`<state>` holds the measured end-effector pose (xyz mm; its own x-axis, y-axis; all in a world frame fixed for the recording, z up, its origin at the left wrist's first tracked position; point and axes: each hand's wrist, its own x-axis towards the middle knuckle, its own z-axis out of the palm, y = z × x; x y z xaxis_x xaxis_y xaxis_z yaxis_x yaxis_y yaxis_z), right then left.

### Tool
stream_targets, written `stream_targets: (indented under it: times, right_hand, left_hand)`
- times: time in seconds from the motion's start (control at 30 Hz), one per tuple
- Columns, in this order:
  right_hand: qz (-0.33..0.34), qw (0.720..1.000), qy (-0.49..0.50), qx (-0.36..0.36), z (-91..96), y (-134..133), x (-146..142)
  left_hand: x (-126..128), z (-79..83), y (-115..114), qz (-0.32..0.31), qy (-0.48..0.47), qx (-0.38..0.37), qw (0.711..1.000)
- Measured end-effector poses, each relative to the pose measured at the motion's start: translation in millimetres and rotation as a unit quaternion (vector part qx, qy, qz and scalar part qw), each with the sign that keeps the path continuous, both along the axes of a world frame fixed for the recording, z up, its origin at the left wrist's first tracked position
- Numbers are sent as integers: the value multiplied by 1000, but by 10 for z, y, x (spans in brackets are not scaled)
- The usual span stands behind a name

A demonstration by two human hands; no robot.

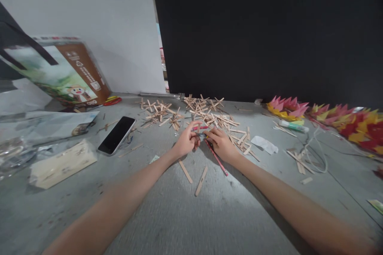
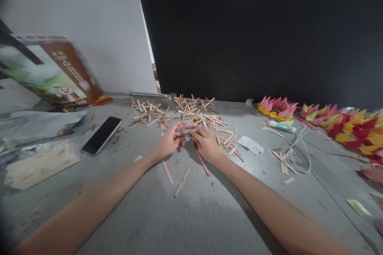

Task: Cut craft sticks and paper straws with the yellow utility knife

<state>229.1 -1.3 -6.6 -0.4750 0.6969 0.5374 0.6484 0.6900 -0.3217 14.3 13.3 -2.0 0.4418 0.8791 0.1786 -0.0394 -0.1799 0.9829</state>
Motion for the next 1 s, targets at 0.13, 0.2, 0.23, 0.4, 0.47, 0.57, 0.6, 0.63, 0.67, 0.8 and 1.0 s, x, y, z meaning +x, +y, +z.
stream_targets:
  times: [0.13,0.2,0.23,0.4,0.47,0.57,0.6,0.63,0.67,0.8,1.0]
  right_hand:
    - [-5,1000,8,-1,10,1,11]
    - [-7,1000,12,-2,19,0,17]
    - [-7,1000,13,-2,24,-1,20]
    - [2,1000,16,-1,49,-20,26]
    - [17,1000,13,2,56,-39,26]
    - [30,999,14,16,59,-63,22]
    - [33,999,19,20,58,-65,20]
    - [34,999,26,22,57,-62,18]
    - [36,998,36,22,54,-55,16]
    - [31,997,65,24,46,-2,21]
    - [26,997,70,20,26,21,44]
  left_hand:
    - [-4,-2,12,5,0,10,1000]
    - [-3,5,14,6,3,12,1000]
    - [-2,12,12,6,6,12,1000]
    - [-13,53,-42,10,44,54,998]
    - [-27,57,-69,6,77,99,992]
    - [-35,44,-93,2,97,121,988]
    - [-32,39,-94,5,94,114,989]
    - [-25,36,-93,9,87,103,991]
    - [-17,36,-90,12,79,91,993]
    - [15,66,-72,33,31,49,998]
    - [12,89,-63,38,9,37,999]
